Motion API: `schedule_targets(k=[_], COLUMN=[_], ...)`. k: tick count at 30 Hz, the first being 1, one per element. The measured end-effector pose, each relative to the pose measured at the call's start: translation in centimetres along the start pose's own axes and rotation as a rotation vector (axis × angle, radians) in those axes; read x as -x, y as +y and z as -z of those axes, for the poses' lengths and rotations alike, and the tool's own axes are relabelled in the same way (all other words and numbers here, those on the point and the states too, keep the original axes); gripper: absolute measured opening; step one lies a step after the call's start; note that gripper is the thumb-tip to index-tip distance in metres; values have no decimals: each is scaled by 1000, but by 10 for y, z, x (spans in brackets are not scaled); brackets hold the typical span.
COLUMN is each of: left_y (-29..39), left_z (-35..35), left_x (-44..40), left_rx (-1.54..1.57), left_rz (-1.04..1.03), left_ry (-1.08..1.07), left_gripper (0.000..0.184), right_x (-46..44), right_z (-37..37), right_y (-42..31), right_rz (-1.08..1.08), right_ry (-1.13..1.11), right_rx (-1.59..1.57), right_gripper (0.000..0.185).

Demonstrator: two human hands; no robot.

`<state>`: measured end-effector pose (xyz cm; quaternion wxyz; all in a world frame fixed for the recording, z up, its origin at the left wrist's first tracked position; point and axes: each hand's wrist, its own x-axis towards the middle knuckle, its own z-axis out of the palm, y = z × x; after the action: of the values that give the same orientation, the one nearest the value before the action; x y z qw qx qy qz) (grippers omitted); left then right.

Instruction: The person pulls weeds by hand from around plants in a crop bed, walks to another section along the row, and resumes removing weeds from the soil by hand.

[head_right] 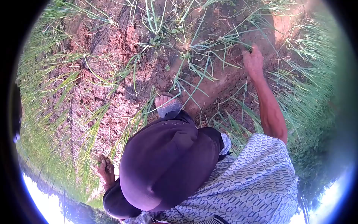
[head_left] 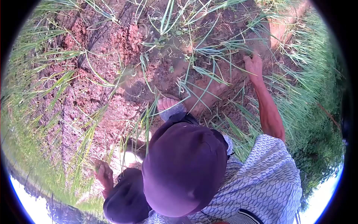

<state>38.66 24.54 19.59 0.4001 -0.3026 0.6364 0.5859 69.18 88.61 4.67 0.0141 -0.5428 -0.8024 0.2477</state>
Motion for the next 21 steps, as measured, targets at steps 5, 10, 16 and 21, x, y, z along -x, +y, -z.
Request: schedule_targets(k=[5, 10, 16, 21], left_y=[18, 95, 121, 132], left_z=[49, 44, 34, -19], left_x=[-37, -16, -4, 1], left_rx=[-60, -196, -406, -513], left_rz=[-70, -175, -267, -207], left_ry=[-46, -28, 175, -36], left_gripper=[16, 19, 25, 19], right_x=[-35, -39, -35, 2], right_z=[-40, -56, -50, -45], right_y=[0, 8, -8, 12], right_rz=[367, 499, 57, -271], right_ry=[84, 120, 177, 76], right_rx=[273, 308, 93, -663], right_gripper=[26, 26, 16, 28])
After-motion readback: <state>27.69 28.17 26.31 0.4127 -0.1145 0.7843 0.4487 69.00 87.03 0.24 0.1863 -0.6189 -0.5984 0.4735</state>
